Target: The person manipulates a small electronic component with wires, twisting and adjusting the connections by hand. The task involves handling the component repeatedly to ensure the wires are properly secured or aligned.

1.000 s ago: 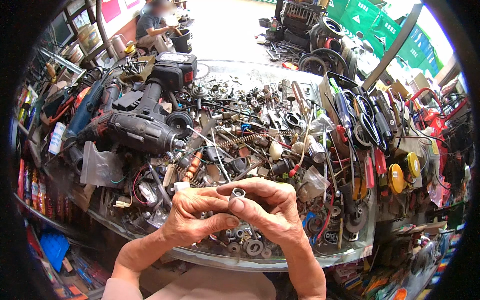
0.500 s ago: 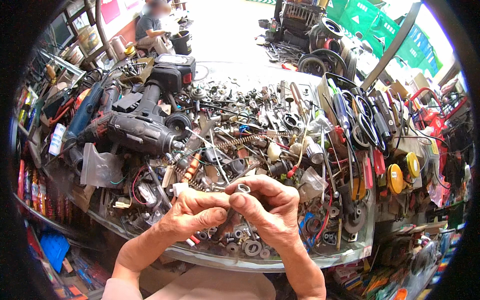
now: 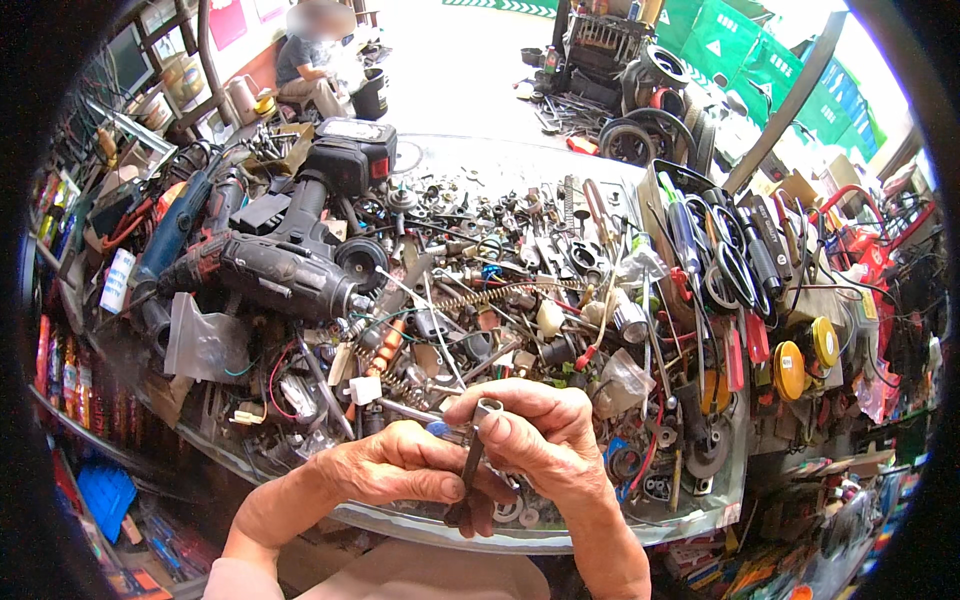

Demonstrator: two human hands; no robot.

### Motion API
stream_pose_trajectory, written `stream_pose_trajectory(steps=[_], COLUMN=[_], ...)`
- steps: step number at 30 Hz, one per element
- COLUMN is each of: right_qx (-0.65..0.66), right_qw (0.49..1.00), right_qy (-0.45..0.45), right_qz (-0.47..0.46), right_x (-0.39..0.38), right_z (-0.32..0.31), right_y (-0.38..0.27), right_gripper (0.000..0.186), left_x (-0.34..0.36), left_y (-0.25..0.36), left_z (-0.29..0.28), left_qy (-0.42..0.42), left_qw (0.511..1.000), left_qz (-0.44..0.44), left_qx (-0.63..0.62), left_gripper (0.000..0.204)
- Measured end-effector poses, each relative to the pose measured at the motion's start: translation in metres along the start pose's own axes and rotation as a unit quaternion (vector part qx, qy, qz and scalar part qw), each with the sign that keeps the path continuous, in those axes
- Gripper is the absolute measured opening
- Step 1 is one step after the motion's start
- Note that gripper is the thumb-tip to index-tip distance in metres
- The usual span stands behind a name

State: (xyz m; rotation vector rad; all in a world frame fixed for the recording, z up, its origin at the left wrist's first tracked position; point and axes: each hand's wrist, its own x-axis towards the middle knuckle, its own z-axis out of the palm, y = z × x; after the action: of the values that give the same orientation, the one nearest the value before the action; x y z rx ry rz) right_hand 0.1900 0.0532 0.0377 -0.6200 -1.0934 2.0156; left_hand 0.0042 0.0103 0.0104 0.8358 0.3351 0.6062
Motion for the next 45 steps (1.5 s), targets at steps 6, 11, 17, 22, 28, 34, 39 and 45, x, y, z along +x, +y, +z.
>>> stream_pose_trajectory(steps=[6,11,17,22,28,34,39,45], right_qx=[0.025,0.005,-0.058,-0.038,0.010,-0.031,0.043,-0.087], right_qw=[0.999,1.000,0.995,0.995,0.995,0.989,0.998,0.983], right_qy=[-0.030,-0.016,0.058,0.064,0.069,0.091,0.024,0.110], right_qz=[0.012,-0.009,-0.060,-0.068,-0.066,-0.115,-0.045,-0.123], right_x=[-0.001,0.001,0.008,0.011,0.005,0.012,0.008,0.011], right_z=[-0.007,-0.005,-0.011,-0.004,-0.005,-0.011,-0.004,-0.011], right_y=[0.002,0.003,0.008,0.011,0.006,0.017,0.007,0.018], right_gripper=[0.029,0.027,0.027,0.037,0.027,0.029,0.034,0.021], left_x=[0.000,0.001,0.004,0.002,0.004,0.005,0.003,0.005], left_y=[-0.006,-0.008,-0.005,-0.003,-0.007,-0.008,-0.007,-0.009], left_z=[-0.003,-0.003,0.003,0.006,0.009,0.012,0.010,0.010], left_qy=[-0.003,0.080,0.214,0.228,0.235,0.262,0.237,0.256], left_qw=[0.999,0.979,0.905,0.929,0.919,0.904,0.917,0.897], left_qz=[0.034,0.088,0.157,0.135,0.169,0.191,0.184,0.198], left_qx=[0.036,0.166,0.332,0.258,0.266,0.277,0.264,0.300], left_gripper=[0.026,0.021,0.017,0.020,0.017,0.021,0.021,0.023])
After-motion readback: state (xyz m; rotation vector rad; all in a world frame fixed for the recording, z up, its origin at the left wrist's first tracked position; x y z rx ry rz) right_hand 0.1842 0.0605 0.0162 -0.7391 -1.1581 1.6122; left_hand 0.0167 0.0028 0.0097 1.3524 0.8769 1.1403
